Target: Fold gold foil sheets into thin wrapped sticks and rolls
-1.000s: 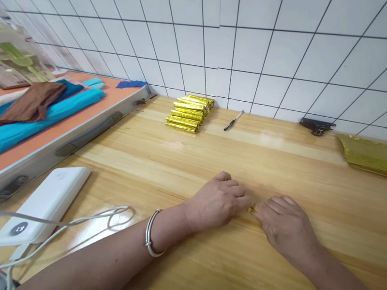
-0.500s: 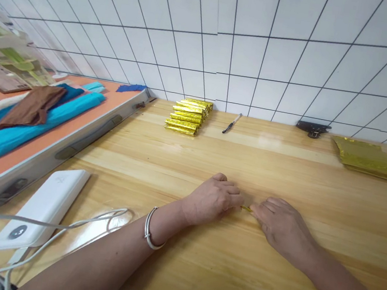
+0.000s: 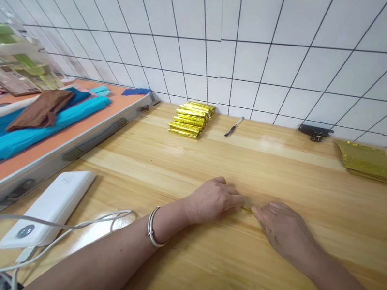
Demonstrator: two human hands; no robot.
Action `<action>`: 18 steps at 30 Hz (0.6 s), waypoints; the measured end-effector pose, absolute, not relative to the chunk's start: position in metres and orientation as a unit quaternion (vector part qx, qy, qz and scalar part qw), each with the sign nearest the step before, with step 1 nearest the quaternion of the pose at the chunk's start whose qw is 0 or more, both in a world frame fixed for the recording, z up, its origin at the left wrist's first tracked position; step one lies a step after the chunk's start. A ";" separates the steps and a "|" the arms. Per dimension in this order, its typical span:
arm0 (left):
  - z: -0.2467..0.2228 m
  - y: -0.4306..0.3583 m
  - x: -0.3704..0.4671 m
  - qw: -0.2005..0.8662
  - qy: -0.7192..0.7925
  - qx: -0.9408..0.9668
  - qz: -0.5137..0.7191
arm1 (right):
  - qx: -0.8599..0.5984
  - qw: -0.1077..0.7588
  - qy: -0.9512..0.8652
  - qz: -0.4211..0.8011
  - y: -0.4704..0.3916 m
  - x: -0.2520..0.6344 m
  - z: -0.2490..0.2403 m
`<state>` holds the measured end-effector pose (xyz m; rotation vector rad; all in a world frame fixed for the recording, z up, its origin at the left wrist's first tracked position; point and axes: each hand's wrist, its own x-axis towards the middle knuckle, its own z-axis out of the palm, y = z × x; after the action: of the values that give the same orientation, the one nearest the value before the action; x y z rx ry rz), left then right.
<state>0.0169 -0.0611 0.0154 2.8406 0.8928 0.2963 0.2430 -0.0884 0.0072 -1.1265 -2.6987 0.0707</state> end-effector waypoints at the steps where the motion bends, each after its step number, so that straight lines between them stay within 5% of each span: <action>1: 0.015 -0.061 0.016 0.078 0.295 0.947 0.100 | -0.382 0.108 -0.917 0.025 -0.088 0.243 0.007; 18: 0.011 -0.050 0.009 0.088 0.340 0.925 0.142 | -0.434 0.128 -0.891 0.036 -0.084 0.255 0.003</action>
<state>0.0094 -0.0504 0.0108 2.7543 1.0130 0.4218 0.2546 -0.0841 0.0031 -1.2614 -2.5928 0.1033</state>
